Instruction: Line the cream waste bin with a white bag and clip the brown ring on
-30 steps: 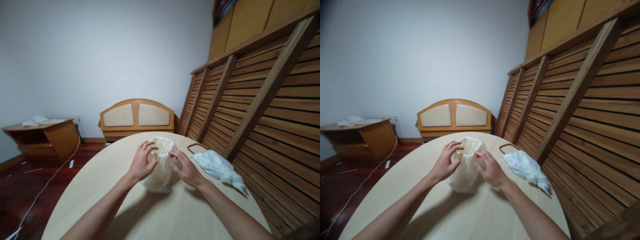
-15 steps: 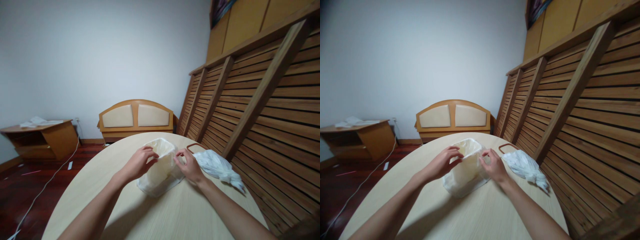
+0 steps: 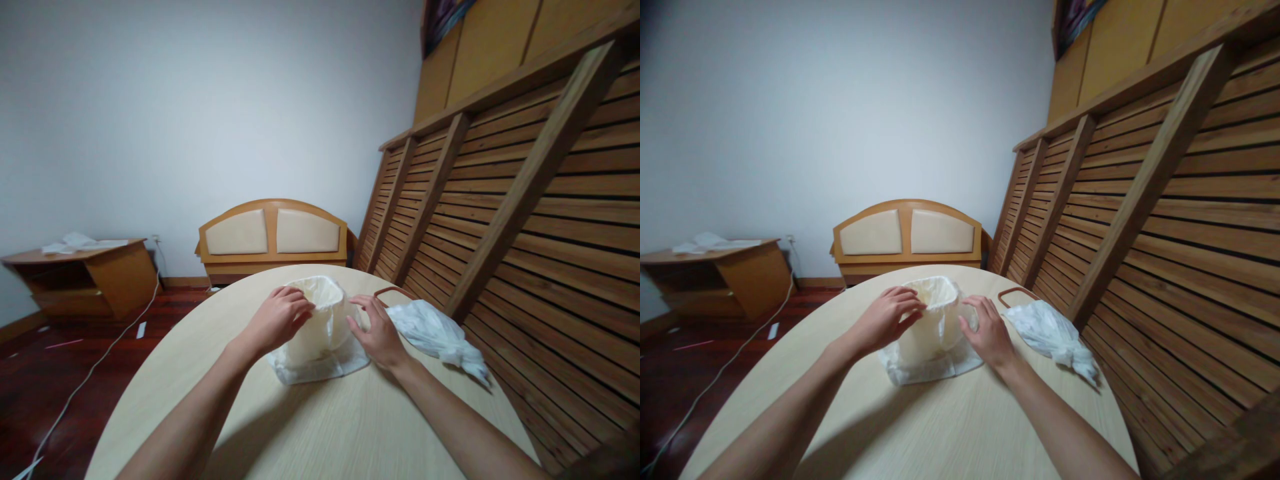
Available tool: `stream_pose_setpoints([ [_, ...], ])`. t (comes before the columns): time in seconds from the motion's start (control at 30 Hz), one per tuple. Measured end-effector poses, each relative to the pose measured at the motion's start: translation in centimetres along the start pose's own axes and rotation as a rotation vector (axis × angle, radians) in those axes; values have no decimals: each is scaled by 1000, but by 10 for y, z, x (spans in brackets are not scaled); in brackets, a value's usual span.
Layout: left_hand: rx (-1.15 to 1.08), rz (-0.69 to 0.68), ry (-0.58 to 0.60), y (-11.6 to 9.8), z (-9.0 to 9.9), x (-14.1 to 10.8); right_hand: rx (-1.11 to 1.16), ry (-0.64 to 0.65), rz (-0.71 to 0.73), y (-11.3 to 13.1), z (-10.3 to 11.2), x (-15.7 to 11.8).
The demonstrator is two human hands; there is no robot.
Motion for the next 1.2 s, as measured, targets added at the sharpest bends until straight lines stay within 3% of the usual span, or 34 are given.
stream_pose_setpoints([
  [0.07,-7,-18,20,2,-3,1,56,-2,-118,-15,-4,-7],
  [0.13,-18,-7,38,8,-3,1,149,120,-156,-20,-22,-15],
  [0.3,-18,60,67,21,6,-2,200,448,-32,1,-61,-31],
  [0.5,-41,36,-31,3,13,-2,81,548,19,27,-65,-24],
  [0.67,-4,-50,48,-5,-9,-1,101,689,94,39,-71,-28],
  [0.8,-42,-57,86,6,-9,0,170,755,185,47,-76,-36],
  [0.97,-72,2,126,21,-1,-2,148,690,199,45,-70,-29],
  [1.13,-102,47,67,12,10,-3,77,293,-69,3,-39,-13],
  [1.2,-101,67,62,9,8,-2,120,198,-136,-11,-38,-17],
])
Point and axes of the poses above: each hand's wrist, its own x-axis towards the middle knuckle, its own z-axis out of the back of the hand, y = z × x, the point moved 10 cm from there along x, towards the middle knuckle, and after that the axes turned 13 degrees about z, right-handed, at the moved point
